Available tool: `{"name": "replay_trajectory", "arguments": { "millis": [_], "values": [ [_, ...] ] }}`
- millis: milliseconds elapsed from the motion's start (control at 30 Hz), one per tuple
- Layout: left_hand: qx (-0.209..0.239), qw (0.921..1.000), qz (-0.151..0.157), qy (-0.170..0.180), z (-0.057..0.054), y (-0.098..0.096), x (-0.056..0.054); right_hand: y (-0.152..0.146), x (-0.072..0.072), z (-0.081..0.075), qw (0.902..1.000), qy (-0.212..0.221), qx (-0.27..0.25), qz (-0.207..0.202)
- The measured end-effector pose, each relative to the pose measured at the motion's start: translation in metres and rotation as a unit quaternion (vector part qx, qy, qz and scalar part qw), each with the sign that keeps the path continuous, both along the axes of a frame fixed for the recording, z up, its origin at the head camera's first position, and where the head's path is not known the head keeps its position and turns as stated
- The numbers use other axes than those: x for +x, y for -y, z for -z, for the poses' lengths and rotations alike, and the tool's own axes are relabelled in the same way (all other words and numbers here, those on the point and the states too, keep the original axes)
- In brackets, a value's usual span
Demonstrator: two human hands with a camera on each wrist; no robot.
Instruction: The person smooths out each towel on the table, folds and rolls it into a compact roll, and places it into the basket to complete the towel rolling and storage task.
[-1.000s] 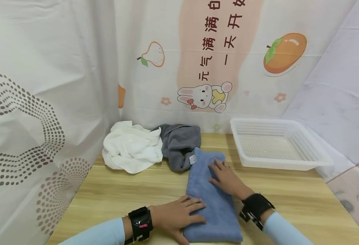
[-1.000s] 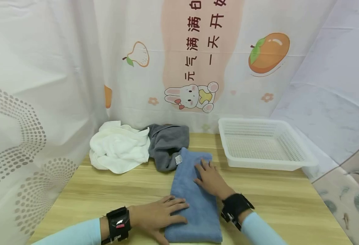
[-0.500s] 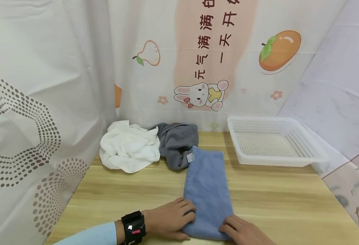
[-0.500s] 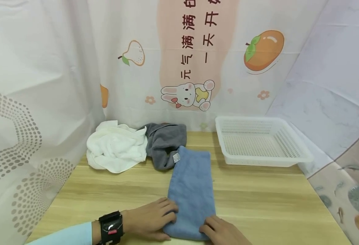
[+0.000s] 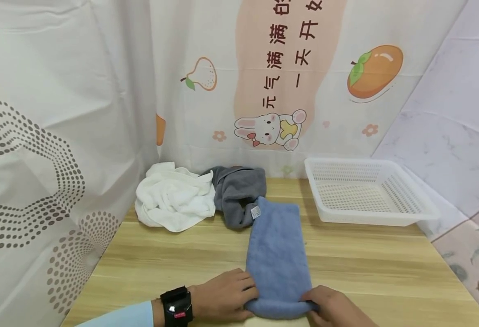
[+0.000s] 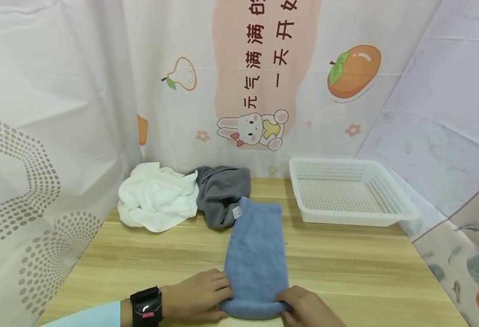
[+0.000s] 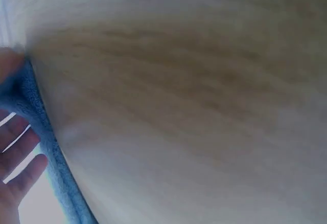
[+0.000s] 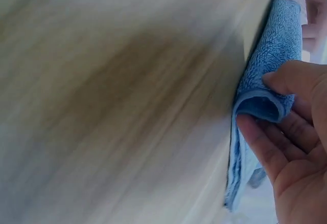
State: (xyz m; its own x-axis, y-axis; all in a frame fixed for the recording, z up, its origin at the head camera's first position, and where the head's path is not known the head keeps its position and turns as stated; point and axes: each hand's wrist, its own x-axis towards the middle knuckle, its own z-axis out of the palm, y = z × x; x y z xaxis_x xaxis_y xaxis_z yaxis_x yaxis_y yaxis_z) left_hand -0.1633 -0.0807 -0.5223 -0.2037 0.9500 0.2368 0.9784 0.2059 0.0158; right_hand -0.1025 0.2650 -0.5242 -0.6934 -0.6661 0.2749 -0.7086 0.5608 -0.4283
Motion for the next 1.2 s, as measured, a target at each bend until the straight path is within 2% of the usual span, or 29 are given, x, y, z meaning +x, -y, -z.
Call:
{"name": "replay_trajectory", "arguments": {
  "millis": [67,167,233,300,400,467,567,633,700,733,800,900,1000,1100,1200],
  "values": [
    [0.007,0.9988,-0.005,0.048,-0.002,-0.001,-0.003,-0.003,-0.003,-0.003,0.9974,0.064,-0.032,0.013],
    [0.027,0.9907,-0.013,0.133,-0.005,-0.002,-0.009,-0.007,-0.007,-0.005,0.9840,0.155,-0.085,0.017],
    [0.049,0.9838,-0.013,0.172,-0.005,-0.003,-0.013,-0.008,-0.010,-0.005,0.9748,0.192,-0.113,0.015],
    [0.072,0.9780,-0.014,0.196,-0.005,-0.004,-0.017,-0.008,-0.013,-0.004,0.9660,0.221,-0.131,0.025],
    [0.098,0.9704,-0.023,0.219,-0.005,-0.006,-0.021,-0.007,-0.017,-0.003,0.9615,0.235,-0.134,0.049],
    [0.103,0.9654,-0.033,0.237,-0.005,-0.006,-0.022,-0.006,-0.018,-0.002,0.9625,0.230,-0.130,0.063],
    [0.092,0.9625,-0.047,0.251,-0.005,-0.005,-0.022,-0.006,-0.019,-0.003,0.9731,0.186,-0.117,0.068],
    [0.080,0.9662,-0.054,0.239,-0.004,-0.005,-0.022,-0.005,-0.017,-0.003,0.9841,0.126,-0.103,0.069],
    [0.068,0.9719,-0.061,0.217,-0.003,-0.005,-0.021,-0.003,-0.014,-0.004,0.9947,0.040,-0.068,0.066],
    [0.064,0.9753,-0.064,0.202,-0.003,-0.005,-0.021,-0.002,-0.013,-0.004,0.9970,-0.007,-0.045,0.063],
    [0.054,0.9845,-0.068,0.152,-0.002,-0.005,-0.020,0.001,-0.011,-0.004,0.9940,-0.100,0.000,0.046],
    [0.038,0.9949,-0.062,0.070,-0.002,-0.006,-0.019,0.005,-0.012,-0.003,0.9784,-0.201,0.045,0.019],
    [0.025,0.9990,-0.035,0.008,-0.005,-0.008,-0.018,0.007,-0.015,-0.002,0.9707,-0.235,0.051,-0.001],
    [0.011,0.9998,-0.012,-0.006,-0.007,-0.009,-0.019,0.008,-0.016,-0.002,0.9713,-0.234,0.044,-0.001],
    [-0.010,0.9997,-0.004,-0.023,-0.009,-0.007,-0.019,0.009,-0.017,-0.004,0.9777,-0.207,0.031,0.011]
  ]
}}
